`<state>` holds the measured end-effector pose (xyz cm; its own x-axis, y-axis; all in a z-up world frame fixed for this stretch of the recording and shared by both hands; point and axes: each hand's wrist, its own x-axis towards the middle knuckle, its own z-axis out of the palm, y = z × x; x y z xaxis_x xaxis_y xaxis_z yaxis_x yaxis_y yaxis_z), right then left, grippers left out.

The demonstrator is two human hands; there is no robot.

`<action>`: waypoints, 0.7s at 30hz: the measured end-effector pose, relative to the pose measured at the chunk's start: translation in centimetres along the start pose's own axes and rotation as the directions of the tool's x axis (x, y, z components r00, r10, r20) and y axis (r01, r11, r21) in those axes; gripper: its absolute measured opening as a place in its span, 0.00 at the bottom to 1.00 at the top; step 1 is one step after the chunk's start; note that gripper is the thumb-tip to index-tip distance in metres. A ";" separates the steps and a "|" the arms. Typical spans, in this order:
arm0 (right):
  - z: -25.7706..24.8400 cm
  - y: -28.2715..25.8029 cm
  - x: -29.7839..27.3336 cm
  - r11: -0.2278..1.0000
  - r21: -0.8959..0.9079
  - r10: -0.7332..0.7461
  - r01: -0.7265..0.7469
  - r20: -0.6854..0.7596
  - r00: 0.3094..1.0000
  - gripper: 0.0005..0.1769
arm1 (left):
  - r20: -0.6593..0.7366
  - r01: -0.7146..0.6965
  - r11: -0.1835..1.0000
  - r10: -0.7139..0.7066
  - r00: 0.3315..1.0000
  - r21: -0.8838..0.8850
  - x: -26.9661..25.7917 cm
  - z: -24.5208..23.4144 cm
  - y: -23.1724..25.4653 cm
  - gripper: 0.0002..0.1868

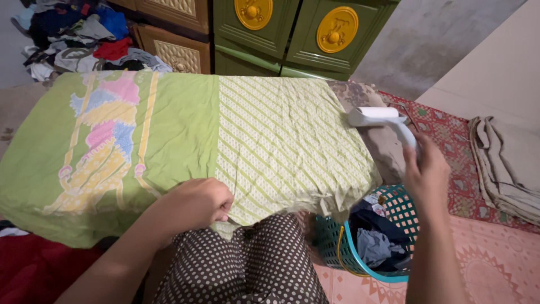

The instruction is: The person uses a lint roller to clean a light green patterned shirt on an ironing board, then switches to a plaid shirt and continues rolling. The person folds the plaid shirt after cleaning and places it aside.

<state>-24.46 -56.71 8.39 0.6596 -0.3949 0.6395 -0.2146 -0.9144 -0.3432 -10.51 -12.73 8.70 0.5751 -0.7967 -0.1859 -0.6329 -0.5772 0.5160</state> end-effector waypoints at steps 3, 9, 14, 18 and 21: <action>-2.7 -3.3 -3.2 0.997 -0.005 0.071 -0.071 0.057 0.996 0.21 | 0.037 0.018 0.999 -0.016 0.999 -0.037 0.4 -0.8 0.3 0.09; 0.3 -7.7 -2.9 0.990 0.046 -0.144 0.137 0.279 0.950 0.32 | -0.433 -0.040 0.997 0.062 0.899 0.060 4.3 -0.5 -1.6 0.26; 9.9 -9.3 5.5 0.996 0.054 -0.081 0.068 0.314 0.946 0.32 | -0.537 0.116 0.968 0.022 0.843 0.222 7.6 2.1 -4.2 0.38; 14.6 -11.0 10.3 0.999 0.005 -0.032 0.032 0.368 0.929 0.33 | -0.539 0.137 0.969 -0.005 0.842 0.204 7.9 3.2 -5.3 0.39; 14.1 -11.3 10.8 1.000 -0.007 0.024 -0.024 0.424 0.905 0.34 | -0.545 0.123 0.974 0.000 0.839 0.190 7.8 3.1 -5.5 0.38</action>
<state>-4.77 -49.34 9.51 0.8976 -0.3417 0.2785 -0.2350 -0.9054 -0.3536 -4.17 -16.28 1.77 0.7644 -0.5709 0.2997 -0.6443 -0.6945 0.3204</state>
